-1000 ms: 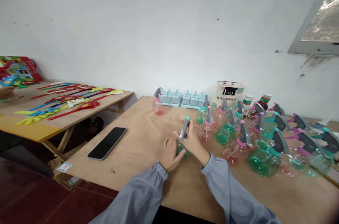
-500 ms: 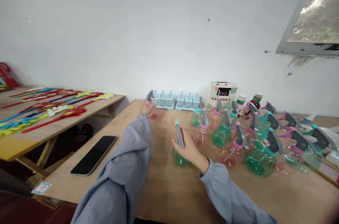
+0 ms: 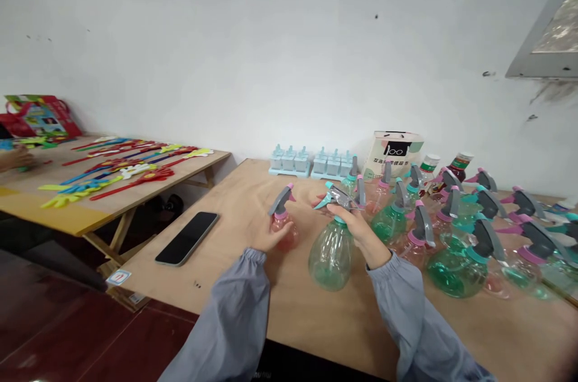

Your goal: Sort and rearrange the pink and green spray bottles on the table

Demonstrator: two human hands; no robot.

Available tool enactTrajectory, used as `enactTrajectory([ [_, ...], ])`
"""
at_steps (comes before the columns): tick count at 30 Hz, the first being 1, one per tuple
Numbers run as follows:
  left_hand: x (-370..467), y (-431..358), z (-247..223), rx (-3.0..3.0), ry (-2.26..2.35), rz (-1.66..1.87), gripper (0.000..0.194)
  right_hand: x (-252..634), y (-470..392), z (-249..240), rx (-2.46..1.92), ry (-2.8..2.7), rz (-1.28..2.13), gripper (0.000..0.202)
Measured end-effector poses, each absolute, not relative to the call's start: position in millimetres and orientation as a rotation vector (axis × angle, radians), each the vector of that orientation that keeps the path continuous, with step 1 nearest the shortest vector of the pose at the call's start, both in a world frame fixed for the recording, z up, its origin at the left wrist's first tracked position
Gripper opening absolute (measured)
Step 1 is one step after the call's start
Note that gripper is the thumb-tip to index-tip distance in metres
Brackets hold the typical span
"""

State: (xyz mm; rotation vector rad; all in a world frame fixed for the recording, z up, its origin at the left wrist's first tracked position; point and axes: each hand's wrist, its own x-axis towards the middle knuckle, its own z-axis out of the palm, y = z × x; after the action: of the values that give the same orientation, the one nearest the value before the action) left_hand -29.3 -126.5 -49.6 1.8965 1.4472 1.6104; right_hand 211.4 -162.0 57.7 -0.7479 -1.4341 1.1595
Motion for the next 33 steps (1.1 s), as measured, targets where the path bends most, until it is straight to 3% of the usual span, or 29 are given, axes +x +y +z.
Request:
enactTrajectory([
  [18,-15.2,-131.5,-56.2,1.797,1.3,1.692,0.051,211.9,-172.1,69.8,-0.729,-1.486,1.071,0.04],
  [24,-16.8,-128.5,-60.3,1.781,1.331,1.665,0.054,208.0,-170.9,65.6,-0.645,-1.535,1.225,0.038],
  [29,-16.4,-127.7,-61.3,1.758,1.283,1.651,0.055,202.6,-172.1,65.0,-0.755,-1.462,1.086,0.041],
  [33,-15.6,-127.7,-61.0,1.73,1.297,1.647,0.053,202.6,-172.6,64.5,-0.684,-1.539,1.186,0.036],
])
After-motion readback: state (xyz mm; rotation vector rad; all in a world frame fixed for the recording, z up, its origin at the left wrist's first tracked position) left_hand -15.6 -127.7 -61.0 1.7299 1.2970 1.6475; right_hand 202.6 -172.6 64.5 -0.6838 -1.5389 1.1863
